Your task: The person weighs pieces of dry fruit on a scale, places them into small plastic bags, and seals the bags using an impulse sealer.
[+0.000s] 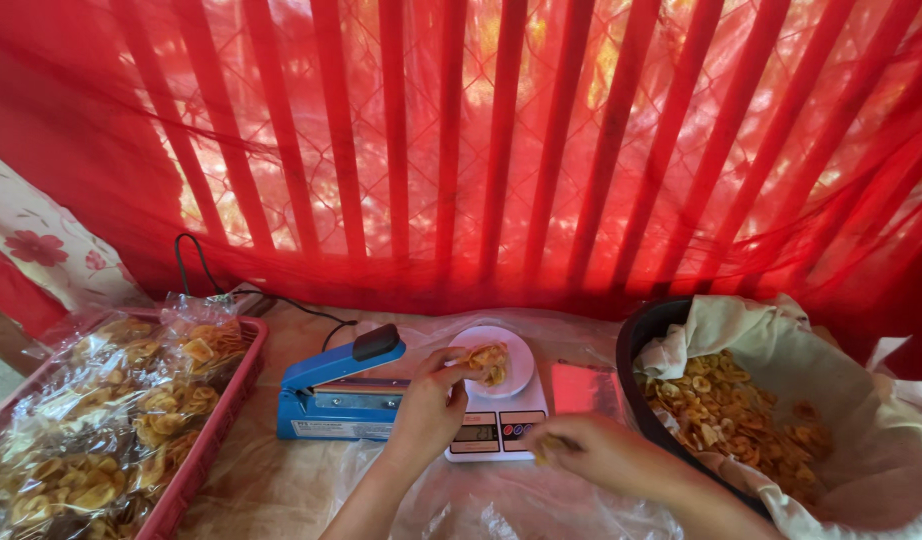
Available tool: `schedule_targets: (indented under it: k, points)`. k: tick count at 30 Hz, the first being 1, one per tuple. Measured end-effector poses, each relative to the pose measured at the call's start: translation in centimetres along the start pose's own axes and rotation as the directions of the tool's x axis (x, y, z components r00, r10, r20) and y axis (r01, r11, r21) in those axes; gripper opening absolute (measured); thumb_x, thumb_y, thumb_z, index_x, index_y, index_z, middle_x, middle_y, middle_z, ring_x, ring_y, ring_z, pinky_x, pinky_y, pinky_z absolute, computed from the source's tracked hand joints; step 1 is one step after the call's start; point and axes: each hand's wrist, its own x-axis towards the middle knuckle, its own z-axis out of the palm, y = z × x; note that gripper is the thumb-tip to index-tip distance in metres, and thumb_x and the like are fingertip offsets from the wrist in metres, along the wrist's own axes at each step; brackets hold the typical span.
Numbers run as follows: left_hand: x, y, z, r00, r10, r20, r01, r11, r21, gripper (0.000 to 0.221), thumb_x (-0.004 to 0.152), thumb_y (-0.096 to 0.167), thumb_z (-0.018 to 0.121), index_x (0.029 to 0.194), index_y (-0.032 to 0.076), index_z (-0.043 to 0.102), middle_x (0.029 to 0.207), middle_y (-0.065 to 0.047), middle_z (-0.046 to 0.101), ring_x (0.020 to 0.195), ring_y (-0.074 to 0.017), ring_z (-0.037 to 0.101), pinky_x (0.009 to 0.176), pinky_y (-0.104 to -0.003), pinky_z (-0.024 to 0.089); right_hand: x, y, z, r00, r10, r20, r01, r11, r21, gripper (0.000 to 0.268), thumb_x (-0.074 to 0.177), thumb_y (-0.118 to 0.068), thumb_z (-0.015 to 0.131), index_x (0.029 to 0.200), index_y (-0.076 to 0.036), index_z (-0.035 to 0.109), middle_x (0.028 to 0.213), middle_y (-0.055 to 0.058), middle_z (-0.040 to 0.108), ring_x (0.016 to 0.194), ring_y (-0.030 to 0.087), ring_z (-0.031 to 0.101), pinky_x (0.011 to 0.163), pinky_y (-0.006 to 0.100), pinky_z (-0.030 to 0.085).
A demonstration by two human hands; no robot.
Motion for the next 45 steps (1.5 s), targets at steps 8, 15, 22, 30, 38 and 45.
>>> schedule_targets:
  k: [8,15,22,30,38,45]
  points:
    - [-1.6,-0.5,-0.8,1.000,-0.004,-0.004,0.005,0.998,0.063,0.030,0.080,-0.008,0.060,0.100,0.006,0.077,0.131,-0.014,0.064,0.096,-0.0311,0.070,0.082,-0.038,0.055,7.7,-1.4,1.3,0.683,-0.407,-0.606,0.338,0.912,-0.233,0.031,0.088,-0.003,0.063,0.118,-0.003,0.068,0.120,0.017,0.070,0.108,0.035,0.069,0.090,0.039,0.054]
    - [-1.8,-0.6,-0.3,0.997,0.068,-0.025,-0.066,0.995,0.072,0.033,0.078,-0.009,0.060,0.101,0.007,0.078,0.129,-0.017,0.064,0.107,-0.0355,0.067,0.088,-0.040,0.054,2.9,1.6,-0.7,0.774,-0.186,-0.605,0.101,0.980,-0.172,0.024,0.086,-0.009,0.065,0.107,-0.011,0.076,0.102,0.010,0.073,0.091,0.030,0.072,0.076,0.039,0.058]
    - [-2.0,0.1,1.5,0.998,0.058,0.000,-0.058,0.997,0.057,0.033,0.079,-0.010,0.060,0.100,0.009,0.077,0.136,-0.017,0.061,0.110,-0.0361,0.066,0.092,-0.041,0.054,0.3,6.2,3.7,0.950,-0.041,-0.311,-0.044,0.964,-0.264,0.026,0.085,-0.018,0.072,0.111,-0.016,0.074,0.101,0.005,0.070,0.090,0.025,0.073,0.080,0.038,0.057]
    - [-2.2,-0.3,0.8,1.000,-0.013,-0.001,0.014,0.998,0.062,0.036,0.079,-0.009,0.060,0.103,0.010,0.079,0.135,-0.016,0.061,0.098,-0.0326,0.069,0.088,-0.040,0.055,0.5,7.5,6.7,0.975,0.039,-0.217,-0.075,0.984,-0.160,0.020,0.084,-0.021,0.076,0.102,-0.014,0.071,0.106,0.001,0.063,0.092,0.014,0.076,0.081,0.034,0.058]
    - [-2.5,0.0,0.4,1.000,-0.028,-0.005,0.029,0.998,0.054,0.033,0.079,-0.008,0.061,0.102,0.008,0.079,0.135,-0.017,0.061,0.095,-0.0314,0.068,0.085,-0.039,0.054,0.1,8.1,6.6,0.977,-0.007,-0.211,-0.027,0.987,-0.158,0.031,0.080,-0.018,0.081,0.109,-0.015,0.071,0.103,0.001,0.065,0.089,0.016,0.073,0.079,0.033,0.056]
    - [-2.3,0.2,-0.1,0.997,-0.076,0.007,0.076,0.996,0.036,0.032,0.081,-0.008,0.059,0.102,0.008,0.077,0.137,-0.015,0.061,0.095,-0.0307,0.069,0.084,-0.038,0.055,0.5,7.8,3.5,0.993,0.026,0.112,-0.021,0.999,-0.039,0.017,0.081,-0.016,0.080,0.097,-0.009,0.077,0.087,0.001,0.076,0.082,0.012,0.072,0.074,0.029,0.057]
